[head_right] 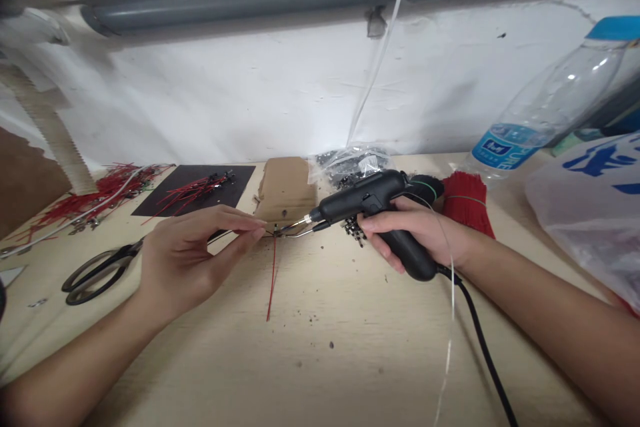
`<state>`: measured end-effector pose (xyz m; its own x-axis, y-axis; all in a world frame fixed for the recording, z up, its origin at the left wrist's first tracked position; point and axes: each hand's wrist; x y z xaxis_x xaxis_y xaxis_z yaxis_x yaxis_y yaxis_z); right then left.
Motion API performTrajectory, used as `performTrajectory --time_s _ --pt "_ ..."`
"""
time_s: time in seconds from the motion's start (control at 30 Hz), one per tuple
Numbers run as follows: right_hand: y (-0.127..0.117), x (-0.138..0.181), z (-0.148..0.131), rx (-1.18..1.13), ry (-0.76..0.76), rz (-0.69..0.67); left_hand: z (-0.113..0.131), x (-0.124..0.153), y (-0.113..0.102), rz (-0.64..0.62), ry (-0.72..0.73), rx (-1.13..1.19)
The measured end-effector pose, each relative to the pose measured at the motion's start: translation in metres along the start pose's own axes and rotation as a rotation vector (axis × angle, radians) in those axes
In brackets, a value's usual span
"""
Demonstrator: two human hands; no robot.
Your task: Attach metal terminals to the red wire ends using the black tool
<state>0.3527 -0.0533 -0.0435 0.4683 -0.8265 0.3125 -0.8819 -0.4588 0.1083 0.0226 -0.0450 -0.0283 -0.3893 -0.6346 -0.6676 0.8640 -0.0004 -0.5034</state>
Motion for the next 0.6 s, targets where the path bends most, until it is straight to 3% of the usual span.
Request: performTrajectory --time_s 0.6 --pt "0.0001 0.0014 -0.0014 -0.099 0.039 -0.002 0.0019 -0.0007 -0.0001 -0.006 0.039 -0.012"
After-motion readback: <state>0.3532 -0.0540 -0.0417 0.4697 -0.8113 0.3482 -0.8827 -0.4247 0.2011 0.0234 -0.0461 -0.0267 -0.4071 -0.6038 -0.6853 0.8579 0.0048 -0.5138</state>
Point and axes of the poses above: each hand's wrist, its own x-axis away from the middle knuckle, its own y-axis out of the palm, z = x × y, and after that the axes turned 5 degrees about y, right-handed
